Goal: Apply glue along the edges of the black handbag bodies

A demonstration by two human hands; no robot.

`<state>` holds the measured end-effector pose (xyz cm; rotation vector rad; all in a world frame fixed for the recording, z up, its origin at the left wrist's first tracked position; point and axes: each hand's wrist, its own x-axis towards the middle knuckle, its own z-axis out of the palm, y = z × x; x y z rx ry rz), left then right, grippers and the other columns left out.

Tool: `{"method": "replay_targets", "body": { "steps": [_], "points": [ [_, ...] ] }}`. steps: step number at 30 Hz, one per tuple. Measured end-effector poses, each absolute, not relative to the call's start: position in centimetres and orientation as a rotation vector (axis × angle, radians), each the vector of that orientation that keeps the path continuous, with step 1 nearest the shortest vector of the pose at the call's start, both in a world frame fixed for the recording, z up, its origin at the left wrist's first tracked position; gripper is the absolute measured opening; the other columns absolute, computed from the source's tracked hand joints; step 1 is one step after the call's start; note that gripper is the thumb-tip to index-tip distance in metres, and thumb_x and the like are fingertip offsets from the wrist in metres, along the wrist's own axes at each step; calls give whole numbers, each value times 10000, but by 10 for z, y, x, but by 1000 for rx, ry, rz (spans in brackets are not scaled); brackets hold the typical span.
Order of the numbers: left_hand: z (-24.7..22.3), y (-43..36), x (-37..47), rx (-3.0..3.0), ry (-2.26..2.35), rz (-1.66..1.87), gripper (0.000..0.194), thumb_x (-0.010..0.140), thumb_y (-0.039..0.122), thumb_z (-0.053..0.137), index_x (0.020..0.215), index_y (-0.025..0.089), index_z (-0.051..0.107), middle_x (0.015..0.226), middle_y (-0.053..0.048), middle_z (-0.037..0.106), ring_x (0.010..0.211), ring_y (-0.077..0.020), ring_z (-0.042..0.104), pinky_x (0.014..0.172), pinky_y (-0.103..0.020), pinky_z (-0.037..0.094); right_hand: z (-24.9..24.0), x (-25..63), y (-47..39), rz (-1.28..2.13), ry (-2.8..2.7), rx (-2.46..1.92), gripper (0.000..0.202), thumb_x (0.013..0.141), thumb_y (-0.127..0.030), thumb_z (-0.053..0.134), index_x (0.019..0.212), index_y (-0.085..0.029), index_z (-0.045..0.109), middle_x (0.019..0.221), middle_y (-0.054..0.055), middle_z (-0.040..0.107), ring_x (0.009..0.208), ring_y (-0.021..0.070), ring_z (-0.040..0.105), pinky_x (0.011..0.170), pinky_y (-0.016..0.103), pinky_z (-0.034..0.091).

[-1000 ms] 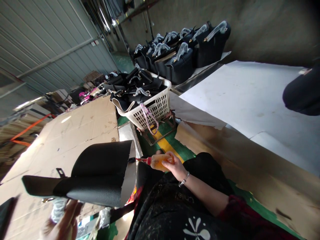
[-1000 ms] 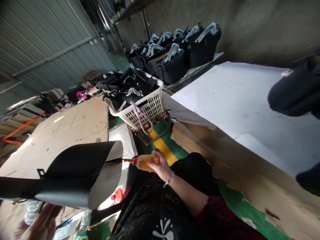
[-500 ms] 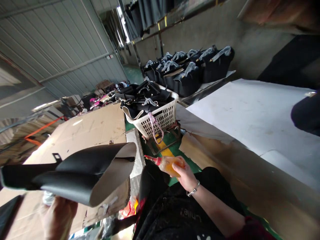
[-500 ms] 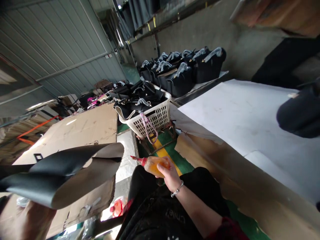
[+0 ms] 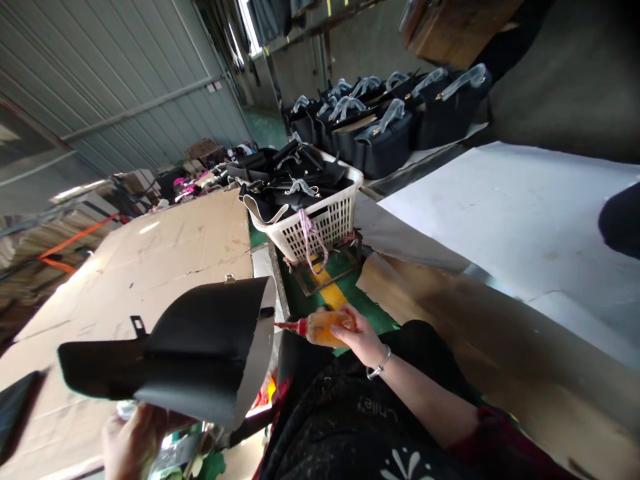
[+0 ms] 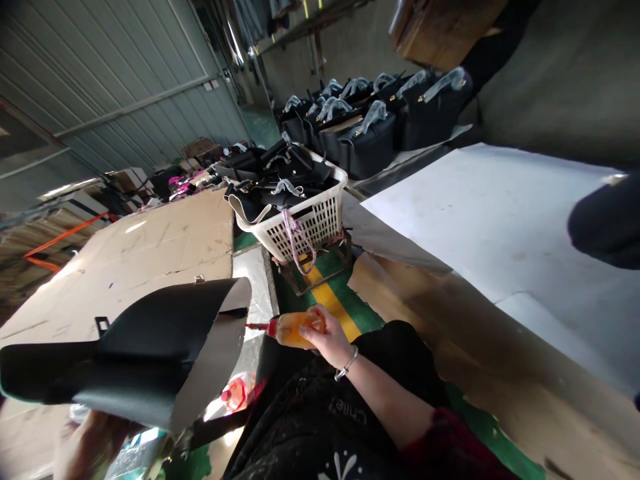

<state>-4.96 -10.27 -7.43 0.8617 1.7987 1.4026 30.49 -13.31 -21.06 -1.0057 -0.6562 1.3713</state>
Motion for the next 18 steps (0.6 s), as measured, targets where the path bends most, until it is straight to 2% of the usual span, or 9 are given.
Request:
{"method": "replay_targets", "body": {
  "steps": [3, 7, 12, 18],
  "points": [
    [-70, -107, -43, 750, 1786, 1412, 492, 166, 238, 893, 429, 206, 478, 383, 59, 463, 321, -91, 377, 285, -216, 362, -214, 303, -129, 1403, -681, -989, 415, 670, -453, 801, 835, -237, 488, 784, -18, 571, 714, 177, 599, 556, 284, 539],
    [-68, -109, -36, 756, 1786, 1450, 463, 230, 225, 899, 456, 218, 494, 422, 80, 509, 349, -73, 402, 313, -183, 386, -215, 303, -128, 1428, -732, -1000, 375, 679, -434, 784, 797, -239, 485, 754, -20, 554, 697, 176, 577, 557, 287, 522],
    [-66, -106, -33, 750, 1798, 1481, 510, 115, 145, 846, 420, 169, 438, 359, 80, 429, 331, -78, 392, 324, -202, 398, -207, 306, -141, 1448, -820, -1035, 338, 677, -407, 771, 758, -228, 497, 720, -33, 470, 624, 147, 503, 490, 255, 455],
    [-62, -106, -28, 784, 1799, 1501, 502, 132, 122, 826, 459, 166, 447, 405, 75, 459, 401, -81, 414, 390, -203, 438, -202, 299, -161, 1578, -832, -971, 348, 695, -412, 759, 746, -223, 471, 648, -60, 421, 585, 115, 414, 524, 239, 390]
  ]
}}
